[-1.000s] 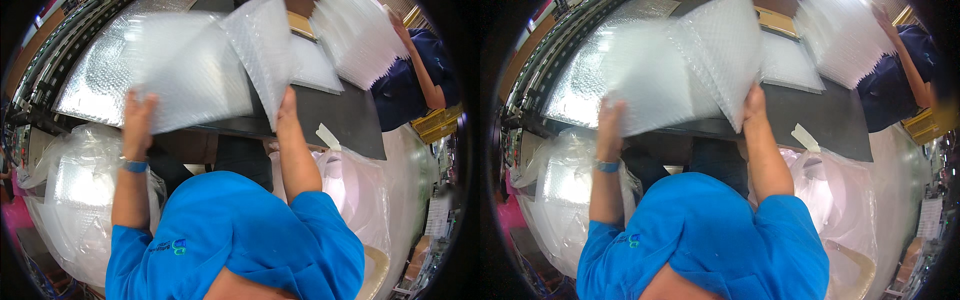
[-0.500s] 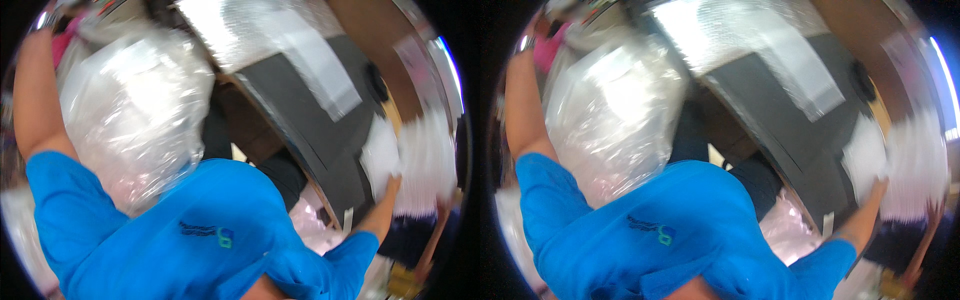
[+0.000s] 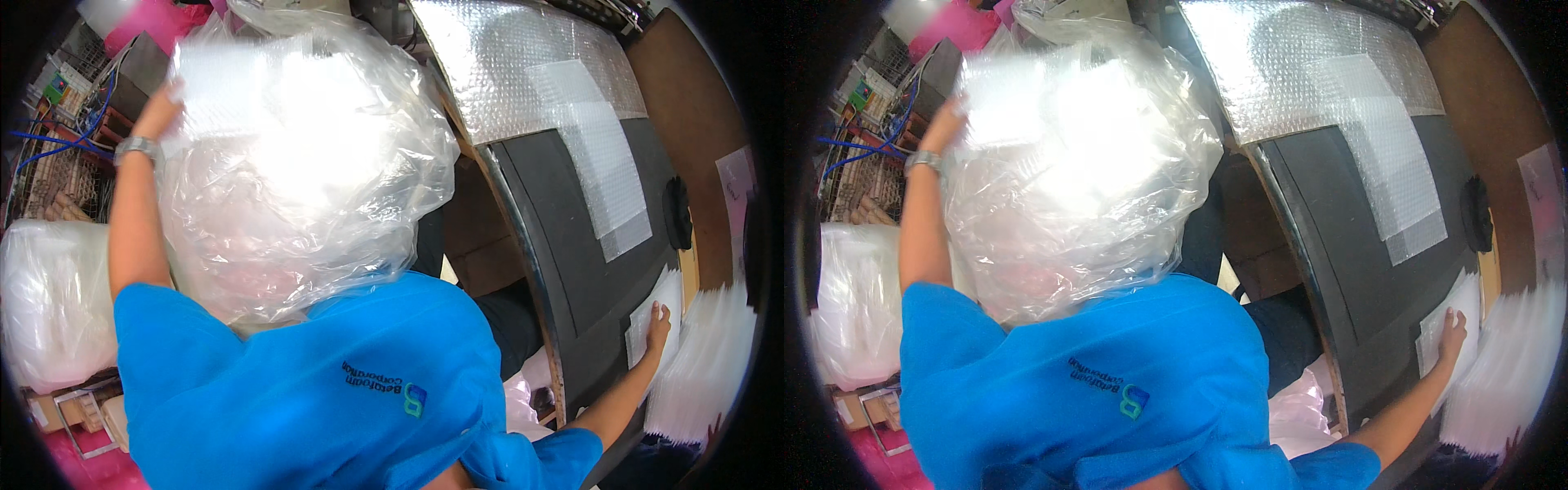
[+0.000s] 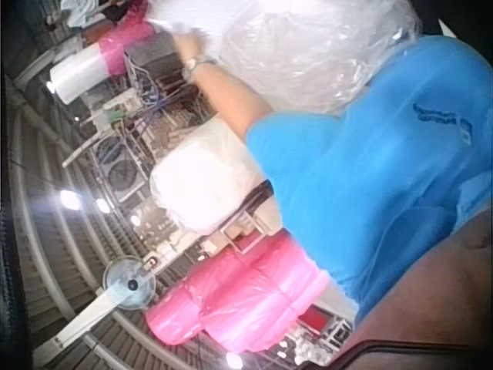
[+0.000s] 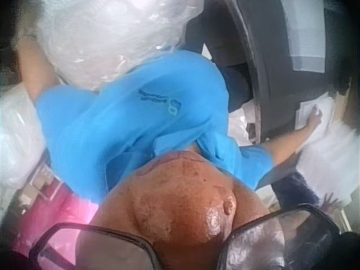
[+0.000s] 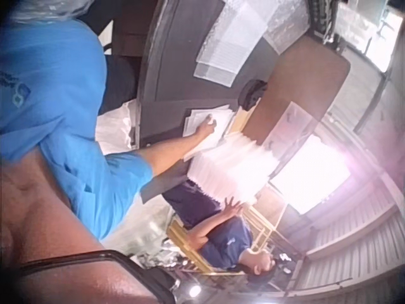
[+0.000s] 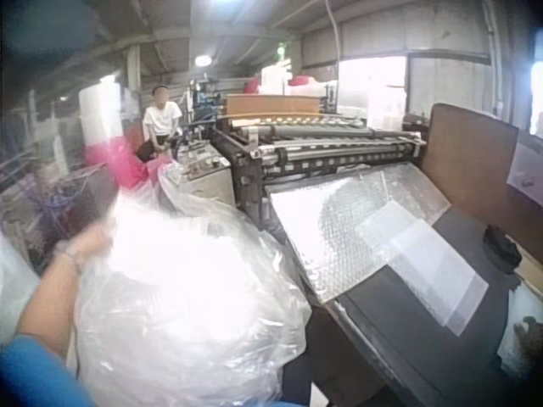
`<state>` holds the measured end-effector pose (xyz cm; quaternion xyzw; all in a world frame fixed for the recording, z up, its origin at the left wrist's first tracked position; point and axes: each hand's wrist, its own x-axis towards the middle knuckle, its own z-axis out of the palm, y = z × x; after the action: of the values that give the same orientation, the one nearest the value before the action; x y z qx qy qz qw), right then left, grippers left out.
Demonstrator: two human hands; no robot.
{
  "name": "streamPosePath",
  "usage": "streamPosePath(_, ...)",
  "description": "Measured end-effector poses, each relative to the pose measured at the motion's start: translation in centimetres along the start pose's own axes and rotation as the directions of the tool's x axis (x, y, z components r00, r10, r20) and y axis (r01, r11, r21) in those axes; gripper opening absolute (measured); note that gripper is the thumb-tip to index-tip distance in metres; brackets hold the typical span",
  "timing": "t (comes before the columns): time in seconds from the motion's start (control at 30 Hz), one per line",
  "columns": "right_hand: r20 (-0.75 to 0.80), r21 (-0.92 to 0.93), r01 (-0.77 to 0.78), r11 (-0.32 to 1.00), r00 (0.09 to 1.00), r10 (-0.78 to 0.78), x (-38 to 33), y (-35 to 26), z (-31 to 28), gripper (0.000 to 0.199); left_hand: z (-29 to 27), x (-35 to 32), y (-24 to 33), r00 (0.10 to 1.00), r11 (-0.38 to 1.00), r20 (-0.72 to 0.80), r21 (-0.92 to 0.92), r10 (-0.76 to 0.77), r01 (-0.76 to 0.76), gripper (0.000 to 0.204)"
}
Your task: The person repeatedly picks up bubble wrap sheets from a table, separates them, and stacks them into neat piles. The person handles the sheets by hand, aligning edges and placing them in organized stacks on the table.
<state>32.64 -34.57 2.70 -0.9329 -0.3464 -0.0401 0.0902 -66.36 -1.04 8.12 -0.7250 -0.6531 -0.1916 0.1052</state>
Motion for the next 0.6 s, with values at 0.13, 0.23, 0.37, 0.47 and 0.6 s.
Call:
streamPosePath(0.13, -0.333, -0.043, 0.114, 0.993, 0.935, -0.122, 0.1, 1.2, -2.2, 0.054, 5.3, -3.1, 6.5, 0.795, 0.823, 0.226, 0.237, -0.563, 0.516, 0.054)
streamPosePath(0.23, -0.371, 0.318, 0.331, 0.888, 0.906, -0.205, -4.7, -8.7, -6.0, 0.045, 4.0, -3.0, 11.2, 0.808, 0.799, 0.161, 0.346, -0.567, 0.492, 0.064)
streamPosePath(0.37, -0.035, 0.749, 0.418, 0.514, 0.799, -0.6, -14.1, -24.2, -6.1, 0.046, -1.2, -1.3, 18.7, 0.973, 0.992, 0.232, -0.126, 0.011, 0.019, 0.056)
streamPosePath(0.47, -0.022, 0.838, 0.478, 0.263, 0.511, -0.859, -17.6, -33.1, -3.6, 0.071, -2.9, -3.7, 26.1, 0.772, 0.799, 0.375, -0.537, 0.513, -0.27, 0.041)
streamPosePath(0.6, 0.074, 0.996, -0.001, 0.093, 0.611, -0.788, -20.4, -40.3, 0.7, 0.082, -3.9, -9.5, 33.5, -0.008, 0.716, 0.742, -0.649, 0.67, -0.257, 0.058)
